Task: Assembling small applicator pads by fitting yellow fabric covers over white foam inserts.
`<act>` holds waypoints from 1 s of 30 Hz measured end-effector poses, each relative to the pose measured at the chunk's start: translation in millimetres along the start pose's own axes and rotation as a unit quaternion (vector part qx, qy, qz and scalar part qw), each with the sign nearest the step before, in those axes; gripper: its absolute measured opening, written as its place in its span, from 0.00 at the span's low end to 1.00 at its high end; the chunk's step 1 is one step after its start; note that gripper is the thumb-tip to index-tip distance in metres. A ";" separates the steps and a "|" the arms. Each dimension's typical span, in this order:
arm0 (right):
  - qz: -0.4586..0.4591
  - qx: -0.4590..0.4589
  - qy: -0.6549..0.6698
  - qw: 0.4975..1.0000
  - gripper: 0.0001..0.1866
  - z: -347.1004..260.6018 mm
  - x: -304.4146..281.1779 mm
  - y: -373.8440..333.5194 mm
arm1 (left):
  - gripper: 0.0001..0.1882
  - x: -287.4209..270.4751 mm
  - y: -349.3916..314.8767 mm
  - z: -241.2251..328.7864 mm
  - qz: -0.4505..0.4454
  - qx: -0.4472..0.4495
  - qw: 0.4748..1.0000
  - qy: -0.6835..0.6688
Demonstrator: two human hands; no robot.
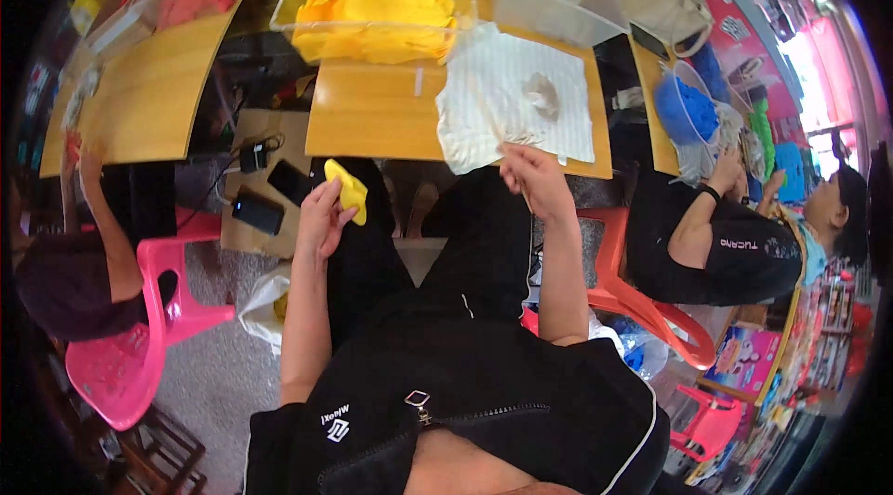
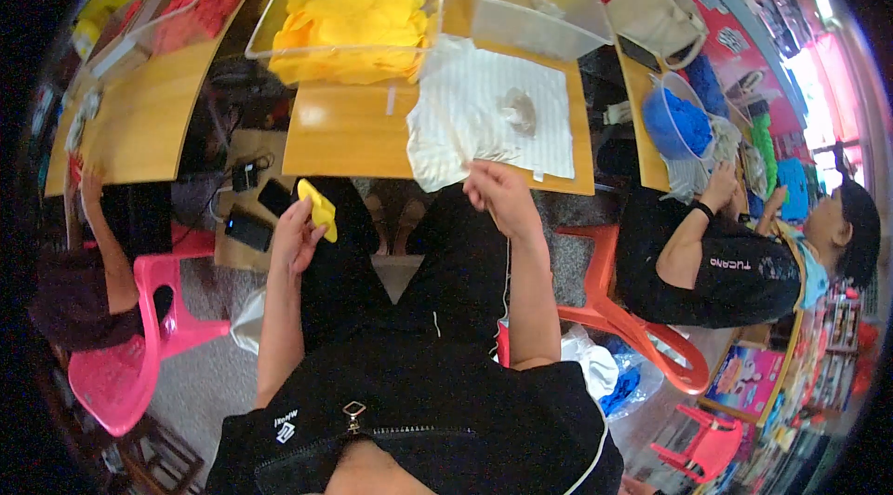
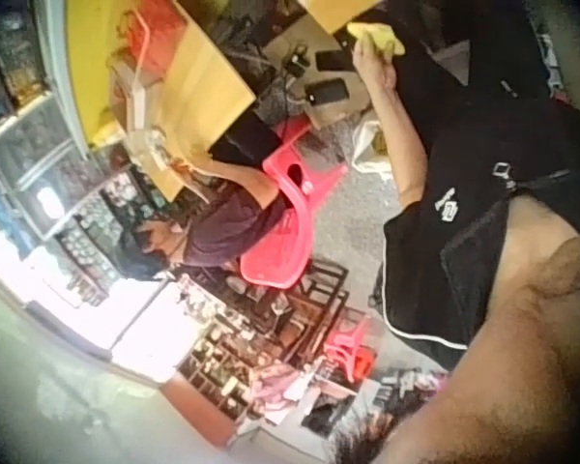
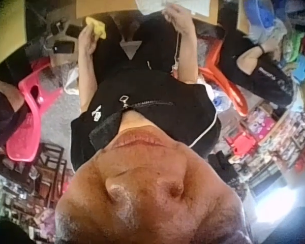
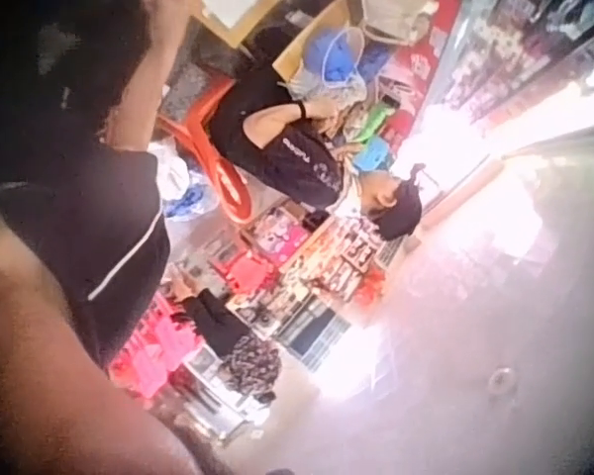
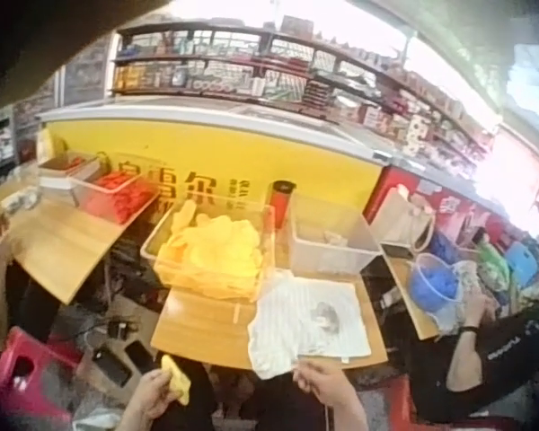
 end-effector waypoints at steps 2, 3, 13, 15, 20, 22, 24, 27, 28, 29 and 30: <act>0.064 -0.044 -0.007 0.997 0.13 -11.7 -10.6 28.8 | 0.11 -0.1 -2.0 -0.5 -0.003 -0.004 1.000 0.011; 0.090 -0.049 -0.024 0.994 0.14 -15.5 -6.1 41.2 | 0.11 -2.6 -1.9 -0.8 0.008 -0.007 1.000 0.014; 0.275 -0.170 -0.613 0.721 0.24 -76.8 -62.8 94.4 | 0.11 -21.5 0.0 2.0 0.014 -0.005 1.000 -0.018; 0.266 -0.200 -0.604 0.725 0.24 -61.7 -99.9 103.1 | 0.11 -9.7 4.4 1.8 -0.001 -0.017 1.000 -0.019; 0.293 -0.054 -0.390 0.872 0.23 -33.2 -148.3 98.8 | 0.15 -2.3 3.2 1.0 0.001 -0.010 1.000 -0.028; 0.166 -0.117 0.186 0.961 0.21 -4.8 -133.1 100.7 | 0.17 10.5 1.3 -4.7 -0.033 -0.032 0.996 -0.071; 0.129 -0.079 0.291 0.945 0.20 -4.0 -73.5 87.6 | 0.21 36.5 -7.6 -6.2 -0.090 -0.050 0.988 -0.114; 0.026 -0.039 0.465 0.884 0.19 11.7 20.9 65.1 | 0.24 81.8 -6.6 -6.8 -0.116 -0.030 0.993 0.001; 0.027 -0.003 0.466 0.884 0.18 24.8 48.7 57.5 | 0.25 93.4 -5.1 -5.6 -0.100 -0.021 0.993 0.065; 0.017 0.000 0.504 0.864 0.18 37.4 72.9 54.6 | 0.25 108.7 -6.0 -2.9 -0.090 -0.016 0.992 0.087; 0.050 0.037 0.551 0.832 0.16 46.1 98.4 45.4 | 0.24 116.5 -5.5 -1.2 -0.076 -0.011 0.991 0.108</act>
Point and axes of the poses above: each hand's wrist, its own y-axis towards the middle knuckle, its own x-axis out of the palm, z = x × y, the point moved 8 cm from there along y, towards the middle knuckle, and after that the axes turned 1 degree about -x, right-handed, at the moved point
